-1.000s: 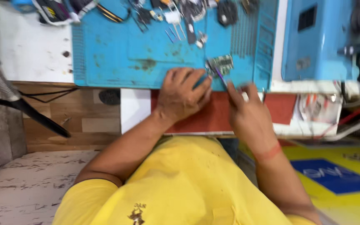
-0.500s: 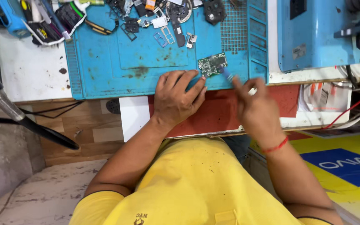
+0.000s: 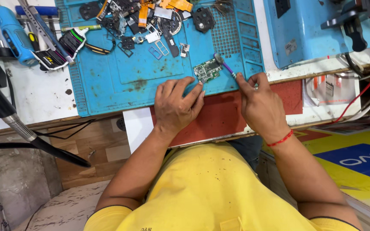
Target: The person uses a hot air gun to heat a small circuit board, then uses a toothbrush to scrub the board's surface. The person continues to scrub the board with the toothbrush while holding it with the other hand.
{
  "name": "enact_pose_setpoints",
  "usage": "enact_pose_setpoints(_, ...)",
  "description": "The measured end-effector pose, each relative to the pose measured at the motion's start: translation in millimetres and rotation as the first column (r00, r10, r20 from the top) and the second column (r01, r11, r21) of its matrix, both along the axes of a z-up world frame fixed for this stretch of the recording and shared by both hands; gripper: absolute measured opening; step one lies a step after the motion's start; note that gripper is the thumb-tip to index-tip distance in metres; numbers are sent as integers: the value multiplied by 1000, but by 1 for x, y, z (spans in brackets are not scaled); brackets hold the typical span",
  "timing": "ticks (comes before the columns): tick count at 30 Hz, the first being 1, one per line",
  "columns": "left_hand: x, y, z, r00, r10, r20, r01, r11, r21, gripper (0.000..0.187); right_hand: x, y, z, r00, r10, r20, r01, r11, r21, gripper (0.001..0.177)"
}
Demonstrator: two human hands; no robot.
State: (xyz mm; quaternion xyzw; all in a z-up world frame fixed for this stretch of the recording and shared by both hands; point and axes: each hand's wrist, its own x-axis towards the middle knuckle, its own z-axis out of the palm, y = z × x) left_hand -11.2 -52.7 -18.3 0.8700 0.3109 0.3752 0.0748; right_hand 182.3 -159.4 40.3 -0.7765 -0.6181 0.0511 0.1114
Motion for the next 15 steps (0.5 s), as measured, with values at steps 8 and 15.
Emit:
enact_pose_setpoints(8,1,-2,-3,1000,-6,4,6,1000,-14,18,1,-18,-16,994,105,-21,-105,994,9,46)
enact_pose_setpoints(15,1,2,21,1000,-28,-5,27,989,-148,29,0,-17,-12,977,129,-167,-100,980,172,41)
